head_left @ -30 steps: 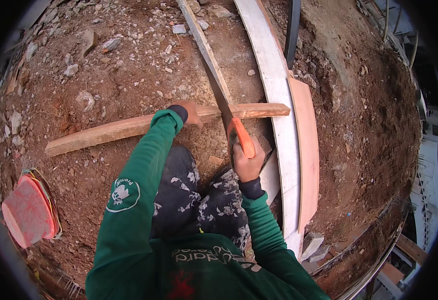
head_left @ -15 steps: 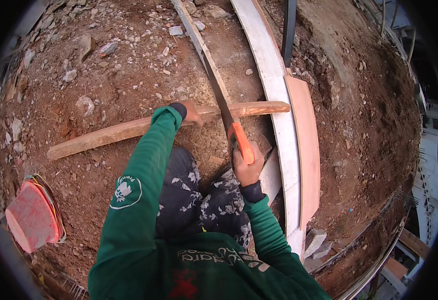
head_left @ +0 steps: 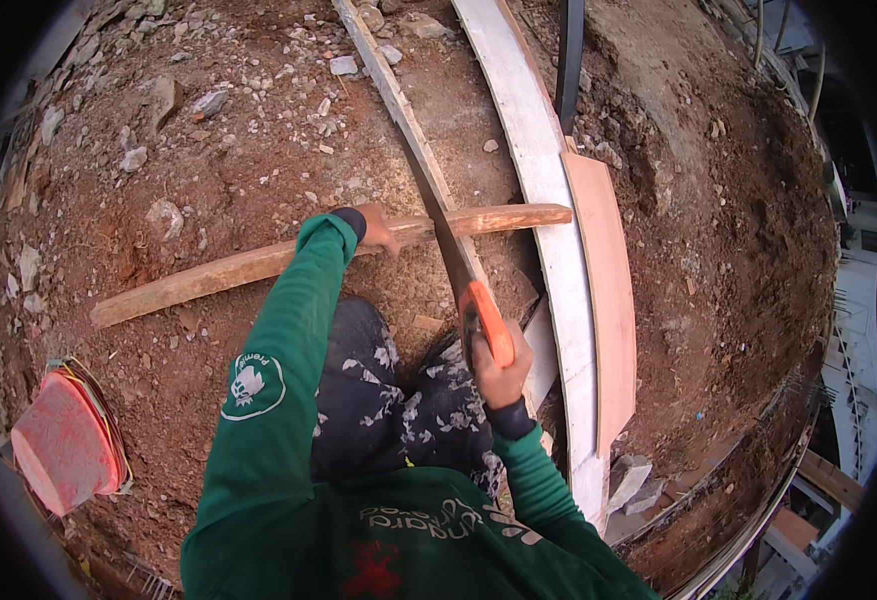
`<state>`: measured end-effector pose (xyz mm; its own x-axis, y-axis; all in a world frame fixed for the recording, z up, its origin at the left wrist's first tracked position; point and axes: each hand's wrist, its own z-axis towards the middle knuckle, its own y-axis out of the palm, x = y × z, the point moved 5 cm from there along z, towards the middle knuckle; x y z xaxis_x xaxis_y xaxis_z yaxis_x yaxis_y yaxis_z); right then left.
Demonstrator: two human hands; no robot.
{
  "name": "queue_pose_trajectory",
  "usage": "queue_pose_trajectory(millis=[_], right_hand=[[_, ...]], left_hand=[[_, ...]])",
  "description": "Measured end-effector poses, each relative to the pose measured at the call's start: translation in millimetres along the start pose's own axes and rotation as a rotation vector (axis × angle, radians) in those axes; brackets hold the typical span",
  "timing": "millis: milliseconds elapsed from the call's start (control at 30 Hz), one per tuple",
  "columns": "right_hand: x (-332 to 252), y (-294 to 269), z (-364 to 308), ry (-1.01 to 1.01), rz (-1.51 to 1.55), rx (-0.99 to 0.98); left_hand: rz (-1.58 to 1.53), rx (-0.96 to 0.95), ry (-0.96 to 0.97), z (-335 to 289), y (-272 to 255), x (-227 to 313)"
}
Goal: The person uses a hand saw to cut a wooden plank into smaller pieces. They repeatedly position the plank, saw through it, and separate the cut sections on a construction site.
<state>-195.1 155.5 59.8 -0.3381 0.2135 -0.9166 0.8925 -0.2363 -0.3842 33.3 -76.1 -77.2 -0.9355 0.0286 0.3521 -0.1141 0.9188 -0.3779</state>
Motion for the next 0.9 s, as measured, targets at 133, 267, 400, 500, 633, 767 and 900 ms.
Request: queue_pose_trajectory(millis=[133, 267, 400, 500, 633, 767, 900], right_hand=[[-31, -99, -150, 0.115, -0.137, 0.046], [16, -34, -61, 0.037, -0.005, 0.084], [-3, 15, 45, 0.028, 0.108, 0.019], [-7, -43, -58, 0.041, -0.011, 0.019], [-21, -89, -119, 0.099, -0.104, 0.014], [18, 8, 23, -0.013, 0.112, 0.083], [3, 5, 10, 0.053, 0.038, -0.011]], left_hand=[[-0.100, 0.003, -0.037, 3, 2, -7], [0.042, 0.297, -0.018, 2, 4, 7], [-0.013, 0.046, 0.011, 4, 6, 11], [-0.019, 0.223, 0.074, 14, 8, -17], [-0.065, 0.049, -0.006, 2, -4, -1], [0.043, 0.024, -0.005, 11, 2, 8], [-0.174, -0.261, 0.058, 5, 0, 2]])
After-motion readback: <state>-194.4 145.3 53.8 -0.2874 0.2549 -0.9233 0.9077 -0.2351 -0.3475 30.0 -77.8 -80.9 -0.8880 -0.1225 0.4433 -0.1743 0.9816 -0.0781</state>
